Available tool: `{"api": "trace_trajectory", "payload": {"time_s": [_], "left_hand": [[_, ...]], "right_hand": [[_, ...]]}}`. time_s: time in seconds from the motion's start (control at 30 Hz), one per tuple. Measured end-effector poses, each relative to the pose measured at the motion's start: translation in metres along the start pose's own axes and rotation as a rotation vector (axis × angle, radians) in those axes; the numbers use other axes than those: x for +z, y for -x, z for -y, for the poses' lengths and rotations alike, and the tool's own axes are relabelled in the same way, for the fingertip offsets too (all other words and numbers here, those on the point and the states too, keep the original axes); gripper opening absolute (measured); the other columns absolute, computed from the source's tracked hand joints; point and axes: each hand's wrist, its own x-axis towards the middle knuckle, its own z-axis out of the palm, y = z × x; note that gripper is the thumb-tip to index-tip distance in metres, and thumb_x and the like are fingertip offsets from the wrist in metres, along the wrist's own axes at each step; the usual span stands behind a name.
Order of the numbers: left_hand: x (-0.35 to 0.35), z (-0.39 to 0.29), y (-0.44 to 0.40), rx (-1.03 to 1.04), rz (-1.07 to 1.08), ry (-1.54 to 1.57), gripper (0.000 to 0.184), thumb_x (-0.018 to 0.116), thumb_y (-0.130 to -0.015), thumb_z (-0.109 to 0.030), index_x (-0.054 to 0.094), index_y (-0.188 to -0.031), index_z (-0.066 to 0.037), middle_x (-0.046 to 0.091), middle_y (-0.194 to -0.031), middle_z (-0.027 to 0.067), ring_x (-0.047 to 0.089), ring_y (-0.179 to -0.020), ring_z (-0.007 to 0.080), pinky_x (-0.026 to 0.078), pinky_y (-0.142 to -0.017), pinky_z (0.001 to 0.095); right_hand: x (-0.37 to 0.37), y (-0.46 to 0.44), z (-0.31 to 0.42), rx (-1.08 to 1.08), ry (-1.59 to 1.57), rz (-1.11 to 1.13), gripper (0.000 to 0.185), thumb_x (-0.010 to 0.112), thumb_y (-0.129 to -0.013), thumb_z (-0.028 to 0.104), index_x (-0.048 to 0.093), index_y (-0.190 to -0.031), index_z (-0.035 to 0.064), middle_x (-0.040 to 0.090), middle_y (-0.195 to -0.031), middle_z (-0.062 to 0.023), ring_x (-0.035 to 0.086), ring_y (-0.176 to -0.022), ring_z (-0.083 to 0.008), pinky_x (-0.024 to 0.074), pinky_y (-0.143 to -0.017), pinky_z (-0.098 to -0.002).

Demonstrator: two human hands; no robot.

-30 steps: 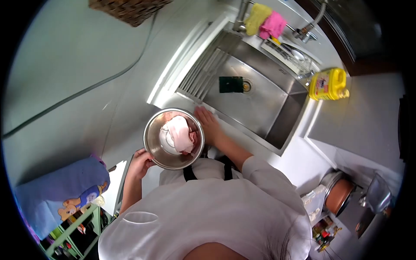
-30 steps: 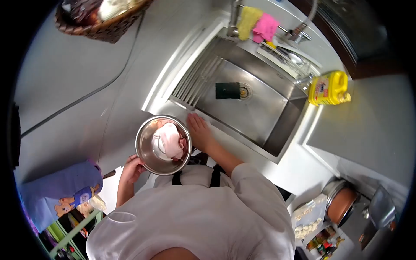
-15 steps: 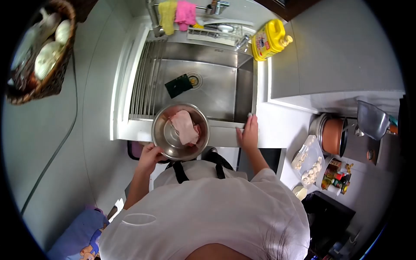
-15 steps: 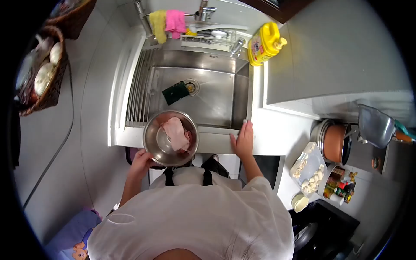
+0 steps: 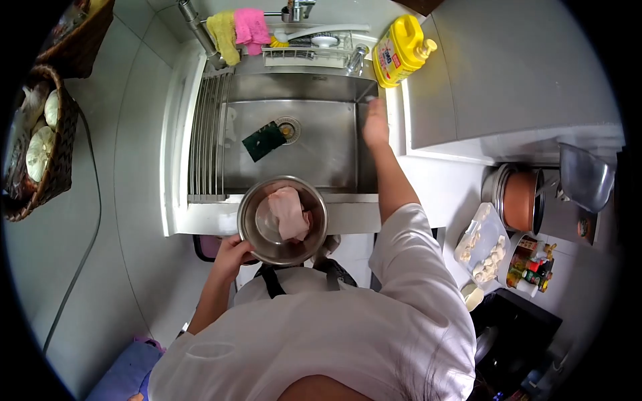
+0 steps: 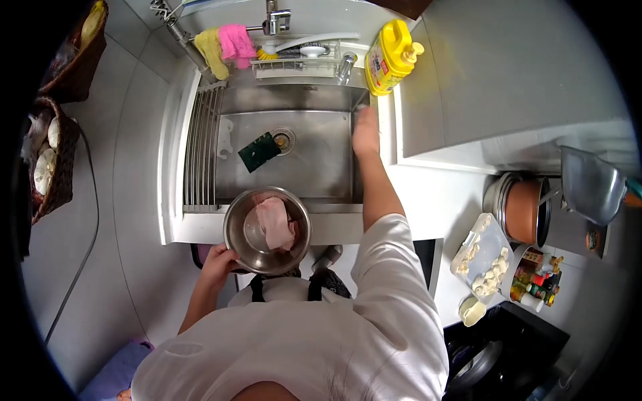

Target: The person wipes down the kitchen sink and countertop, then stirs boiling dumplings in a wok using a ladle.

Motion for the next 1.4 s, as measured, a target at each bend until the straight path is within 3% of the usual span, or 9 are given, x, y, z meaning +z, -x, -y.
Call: {"api": "trace_trajectory", "payload": {"time_s": [0.03,0.13,0.33,0.53,0.67,0.97,1.1,1.2,1.4], "left_hand": [[-0.004,0.004,-0.009,-0.002,0.026,-0.024,0.014,0.058,-0.083,-0.003,0.065,-0.094,0.003,0.066,-0.084,0.0062,0.065,-0.072,0.0162,0.057,-0.07,0.0288],[0.025,-0.009,-0.013,0.05,0.097,-0.047,0.016,0.058,-0.085,-0.005,0.064,-0.098,0.003,0.066,-0.088,0.0068,0.065,-0.077,0.016,0.056,-0.071,0.0282],[0.118,-0.023,-0.02,0.019,0.222,-0.131,0.027,0.061,-0.091,-0.017,0.06,-0.109,0.004,0.064,-0.103,0.0093,0.064,-0.093,0.0175,0.056,-0.08,0.0289],[0.229,0.012,-0.063,0.026,0.386,-0.1,0.026,0.061,-0.09,-0.015,0.057,-0.109,0.001,0.061,-0.105,0.0104,0.065,-0.096,0.0218,0.056,-0.087,0.0354],[0.301,0.039,-0.077,0.038,0.45,-0.128,0.022,0.06,-0.089,-0.016,0.058,-0.106,-0.002,0.062,-0.103,0.0088,0.065,-0.093,0.0203,0.055,-0.086,0.034],[0.389,0.112,-0.127,0.126,0.428,-0.053,0.014,0.058,-0.092,-0.01,0.056,-0.104,-0.001,0.062,-0.098,0.0085,0.063,-0.096,0.0191,0.055,-0.087,0.0351],[0.393,0.114,-0.142,0.203,0.405,-0.09,0.011,0.062,-0.091,-0.008,0.059,-0.099,-0.001,0.064,-0.098,0.0088,0.064,-0.092,0.0187,0.055,-0.086,0.0321],[0.373,0.096,-0.142,0.279,0.456,-0.195,0.015,0.065,-0.09,-0.008,0.062,-0.101,0.002,0.065,-0.098,0.0095,0.065,-0.089,0.018,0.055,-0.083,0.028],[0.264,0.043,-0.108,0.636,0.281,-0.441,0.02,0.065,-0.088,-0.006,0.066,-0.106,0.002,0.07,-0.095,0.0089,0.066,-0.086,0.0151,0.053,-0.076,0.0265]], "right_hand": [[-0.012,0.008,0.005,-0.028,-0.121,0.236,0.044,0.045,-0.088,0.002,0.049,-0.132,0.0021,0.054,-0.131,-0.0222,0.055,-0.117,-0.0367,0.0442,-0.101,-0.0419],[-0.063,0.073,0.021,-0.129,-0.396,-0.058,0.033,0.048,-0.079,-0.006,0.065,-0.107,0.0035,0.063,-0.112,-0.0159,0.062,-0.1,-0.0351,0.0502,-0.087,-0.0414],[-0.119,0.224,-0.018,0.312,-0.42,-0.502,0.032,0.046,-0.08,-0.004,0.061,-0.109,-0.0009,0.057,-0.101,-0.0197,0.058,-0.086,-0.0387,0.048,-0.079,-0.0433],[-0.131,0.338,-0.032,0.507,-0.556,-0.393,0.024,0.055,-0.086,0.004,0.058,-0.109,-0.0025,0.057,-0.102,-0.0188,0.058,-0.079,-0.0263,0.0474,-0.066,-0.0338],[-0.153,0.364,-0.023,0.593,-0.689,-0.438,0.015,0.059,-0.093,0.011,0.062,-0.105,0.0021,0.054,-0.057,-0.0059,0.05,-0.05,-0.0137,0.0446,-0.051,-0.0318],[-0.156,0.42,-0.043,0.661,-0.699,-0.023,0.029,0.053,-0.093,0.021,0.061,-0.111,0.0,0.067,-0.086,-0.0129,0.065,-0.076,-0.016,0.052,-0.063,-0.0337],[-0.121,0.418,-0.033,0.841,-1.287,0.263,0.043,0.048,-0.088,0.01,0.051,-0.13,0.0044,0.062,-0.089,-0.0087,0.056,-0.068,-0.0156,0.0489,-0.064,-0.028],[-0.134,0.386,-0.018,0.731,-1.474,0.266,0.048,0.052,-0.087,0.005,0.048,-0.135,0.0032,0.06,-0.109,-0.0127,0.059,-0.075,-0.0125,0.0483,-0.063,-0.0273],[-0.148,0.303,0.019,-0.063,-0.727,-0.221,0.043,0.048,-0.092,0.001,0.049,-0.135,-0.0003,0.044,-0.138,-0.0226,0.055,-0.115,-0.0328,0.0468,-0.093,-0.035]]}}
